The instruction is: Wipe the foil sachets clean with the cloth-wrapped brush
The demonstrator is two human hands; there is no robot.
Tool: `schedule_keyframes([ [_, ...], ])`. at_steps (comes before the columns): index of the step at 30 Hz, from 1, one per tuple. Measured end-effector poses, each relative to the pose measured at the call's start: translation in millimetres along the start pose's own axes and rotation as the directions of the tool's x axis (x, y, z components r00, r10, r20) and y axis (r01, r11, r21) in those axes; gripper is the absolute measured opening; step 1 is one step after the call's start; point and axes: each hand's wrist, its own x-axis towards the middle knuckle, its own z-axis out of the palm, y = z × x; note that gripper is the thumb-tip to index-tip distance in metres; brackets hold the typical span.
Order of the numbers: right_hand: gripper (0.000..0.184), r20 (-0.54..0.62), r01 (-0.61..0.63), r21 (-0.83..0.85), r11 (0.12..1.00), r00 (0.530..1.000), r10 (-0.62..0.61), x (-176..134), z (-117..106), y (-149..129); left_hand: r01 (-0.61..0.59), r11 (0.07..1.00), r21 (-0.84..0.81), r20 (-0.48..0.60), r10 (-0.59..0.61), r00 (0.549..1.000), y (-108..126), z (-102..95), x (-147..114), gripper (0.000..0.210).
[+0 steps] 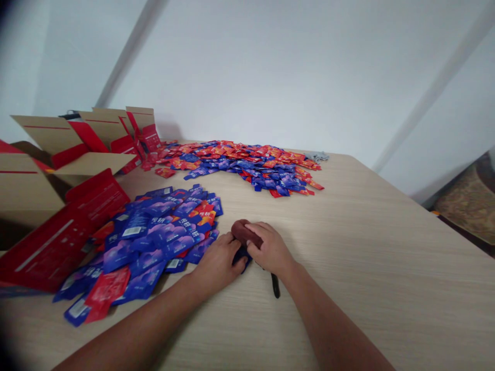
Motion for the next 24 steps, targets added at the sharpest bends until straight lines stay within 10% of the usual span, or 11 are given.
schedule_keyframes([
  [9,0.047,0.071,-0.034,-0.072,0.997,0.997,0.039,2,4,8,0.0,1.0,0.008,-0.003,0.0,1.0,2,-2.1,1,0.043],
  [24,0.047,-0.134,-0.102,-0.153,0.983,0.988,0.081,-2,4,14,0.019,0.998,0.055,0.039,-0.022,0.999,5,-7.4,1,0.025],
])
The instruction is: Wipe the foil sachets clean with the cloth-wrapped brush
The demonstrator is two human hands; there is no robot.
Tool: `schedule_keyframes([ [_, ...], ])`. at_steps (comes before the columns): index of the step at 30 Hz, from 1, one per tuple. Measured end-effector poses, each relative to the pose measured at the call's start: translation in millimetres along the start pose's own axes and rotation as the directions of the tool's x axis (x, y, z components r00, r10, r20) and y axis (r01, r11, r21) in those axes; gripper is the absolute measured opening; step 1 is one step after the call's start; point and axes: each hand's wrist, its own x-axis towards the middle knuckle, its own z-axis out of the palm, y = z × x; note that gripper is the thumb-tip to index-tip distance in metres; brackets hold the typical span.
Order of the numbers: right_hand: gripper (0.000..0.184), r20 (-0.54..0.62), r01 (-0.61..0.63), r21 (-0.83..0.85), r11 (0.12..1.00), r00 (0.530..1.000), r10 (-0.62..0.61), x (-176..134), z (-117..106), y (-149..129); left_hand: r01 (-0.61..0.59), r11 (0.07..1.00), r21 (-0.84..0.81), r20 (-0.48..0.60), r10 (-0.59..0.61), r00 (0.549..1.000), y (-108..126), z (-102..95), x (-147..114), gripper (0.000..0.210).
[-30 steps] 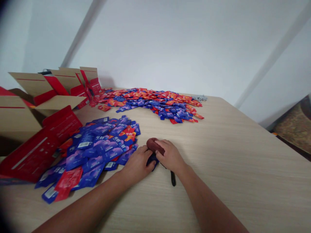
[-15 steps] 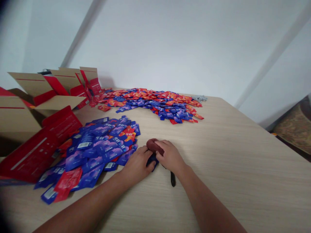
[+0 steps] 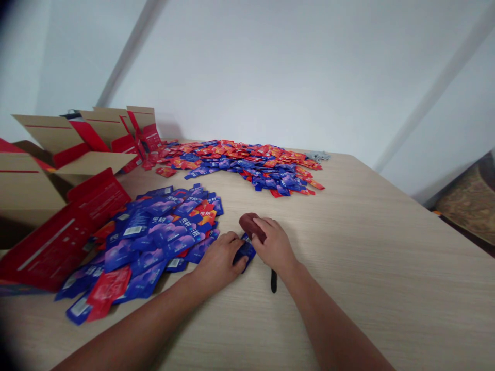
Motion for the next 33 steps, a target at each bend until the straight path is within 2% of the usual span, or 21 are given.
schedule_keyframes([
  [6,0.053,0.143,0.077,0.067,0.995,0.986,-0.086,0,-1,-6,-0.029,0.998,-0.049,-0.035,0.028,0.999,-2,4.2,-1,0.041],
  [17,0.048,0.149,-0.009,-0.014,1.0,0.989,0.011,1,3,3,-0.003,1.0,-0.005,-0.012,0.003,1.0,0,0.8,0,0.032],
  [25,0.045,0.05,-0.084,-0.08,0.993,0.995,0.088,0,4,5,-0.004,1.0,0.007,0.002,0.004,1.0,1,-0.6,0,0.026],
  [31,0.047,-0.118,-0.026,0.063,0.998,0.992,0.034,2,-7,-11,-0.004,1.0,0.027,-0.009,0.004,1.0,0,0.0,0,0.024],
  [33,0.047,-0.136,0.011,0.128,0.992,0.991,0.006,2,-9,-16,-0.002,1.0,0.025,-0.004,0.002,1.0,0,0.9,0,0.023],
])
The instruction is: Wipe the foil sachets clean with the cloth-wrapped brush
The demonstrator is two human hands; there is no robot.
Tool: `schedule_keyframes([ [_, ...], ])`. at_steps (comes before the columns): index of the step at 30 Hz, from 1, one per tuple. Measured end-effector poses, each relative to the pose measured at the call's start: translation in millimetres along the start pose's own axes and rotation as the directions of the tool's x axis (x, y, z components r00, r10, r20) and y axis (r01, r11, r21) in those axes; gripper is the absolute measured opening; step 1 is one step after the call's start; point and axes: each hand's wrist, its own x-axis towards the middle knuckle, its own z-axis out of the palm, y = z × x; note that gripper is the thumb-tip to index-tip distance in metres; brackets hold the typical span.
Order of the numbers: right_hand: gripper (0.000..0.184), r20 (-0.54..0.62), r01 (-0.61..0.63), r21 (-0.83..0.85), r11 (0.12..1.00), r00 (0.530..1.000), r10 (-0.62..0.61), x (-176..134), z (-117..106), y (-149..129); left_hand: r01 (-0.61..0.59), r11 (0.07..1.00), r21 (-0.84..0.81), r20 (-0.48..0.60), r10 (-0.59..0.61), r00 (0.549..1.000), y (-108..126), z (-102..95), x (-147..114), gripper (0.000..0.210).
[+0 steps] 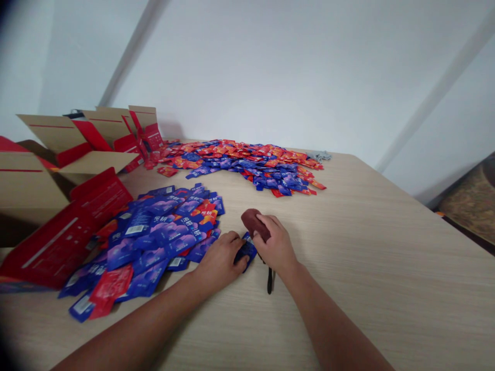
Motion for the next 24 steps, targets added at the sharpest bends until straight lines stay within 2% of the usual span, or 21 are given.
schedule_keyframes([
  [3,0.049,0.118,0.02,0.039,0.999,0.993,-0.025,-2,2,-1,0.004,1.0,-0.015,-0.001,-0.004,1.0,-1,1.9,0,0.026],
  [5,0.051,0.235,0.007,-0.017,1.0,0.972,-0.003,-3,6,4,-0.007,0.999,-0.032,-0.015,0.006,1.0,-1,2.9,0,0.033],
  [7,0.051,0.293,-0.019,-0.099,0.995,0.955,0.048,-4,9,10,-0.02,0.999,-0.04,-0.024,0.019,1.0,-1,3.2,1,0.035],
  [10,0.052,0.302,-0.043,-0.17,0.984,0.949,0.094,-3,10,16,-0.016,0.999,-0.032,-0.014,0.015,1.0,-1,2.6,1,0.029],
  [15,0.057,0.333,-0.028,-0.166,0.986,0.939,0.082,-2,7,17,-0.017,0.999,-0.037,-0.023,0.016,1.0,-1,2.3,0,0.032],
  [24,0.056,0.264,-0.065,-0.126,0.99,0.96,0.097,-4,9,14,-0.014,0.999,-0.042,-0.014,0.014,1.0,0,0.7,0,0.031],
])
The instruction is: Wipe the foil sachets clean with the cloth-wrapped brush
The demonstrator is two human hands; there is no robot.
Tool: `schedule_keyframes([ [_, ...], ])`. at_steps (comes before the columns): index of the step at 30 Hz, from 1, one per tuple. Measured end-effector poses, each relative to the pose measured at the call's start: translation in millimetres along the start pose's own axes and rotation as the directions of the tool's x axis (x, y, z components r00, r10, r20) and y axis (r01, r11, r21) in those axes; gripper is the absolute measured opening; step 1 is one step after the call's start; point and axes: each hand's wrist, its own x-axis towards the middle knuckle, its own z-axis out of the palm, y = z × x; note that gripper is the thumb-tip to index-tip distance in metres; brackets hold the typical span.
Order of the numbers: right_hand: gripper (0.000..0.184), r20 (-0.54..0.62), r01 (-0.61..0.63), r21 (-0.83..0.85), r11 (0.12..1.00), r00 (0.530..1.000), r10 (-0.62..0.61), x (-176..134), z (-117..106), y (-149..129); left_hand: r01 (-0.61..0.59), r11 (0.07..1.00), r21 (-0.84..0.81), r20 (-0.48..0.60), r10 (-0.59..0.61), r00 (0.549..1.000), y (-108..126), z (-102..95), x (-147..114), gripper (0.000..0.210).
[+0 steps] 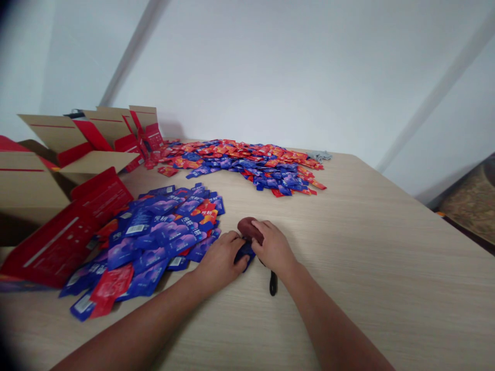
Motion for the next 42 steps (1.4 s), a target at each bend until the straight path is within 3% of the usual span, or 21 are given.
schedule_keyframes([
  [4,0.057,-0.074,0.071,0.053,0.996,0.995,-0.067,-1,-3,-4,0.007,1.0,0.004,0.009,-0.007,1.0,-1,0.6,0,0.031],
  [7,0.06,-0.019,0.129,0.093,0.987,0.992,-0.128,-1,-4,-7,0.0,1.0,-0.019,-0.014,0.0,1.0,-2,3.0,0,0.038],
  [11,0.059,0.07,0.073,0.047,0.996,0.995,-0.076,0,-3,-5,-0.017,0.999,-0.039,-0.03,0.016,0.999,-3,4.3,0,0.043],
  [18,0.055,0.053,-0.011,-0.014,1.0,0.999,0.012,2,-2,-3,0.004,1.0,0.014,0.004,-0.004,1.0,0,-0.1,1,0.029],
  [25,0.055,-0.015,0.043,0.027,0.999,0.999,-0.042,0,-3,-3,0.008,1.0,0.017,0.008,-0.008,1.0,-1,1.3,0,0.027],
  [30,0.055,0.038,0.116,0.065,0.991,0.992,-0.118,-1,-6,-5,-0.007,1.0,-0.029,-0.02,0.006,1.0,-2,3.0,0,0.042],
  [35,0.055,0.06,0.025,-0.003,1.0,0.998,-0.025,2,-4,-2,0.004,1.0,-0.022,0.0,-0.004,1.0,-1,0.9,0,0.034],
  [42,0.053,-0.021,-0.042,-0.066,0.997,0.999,0.041,2,-1,4,0.01,1.0,0.012,0.018,-0.01,1.0,1,-1.9,0,0.028],
])
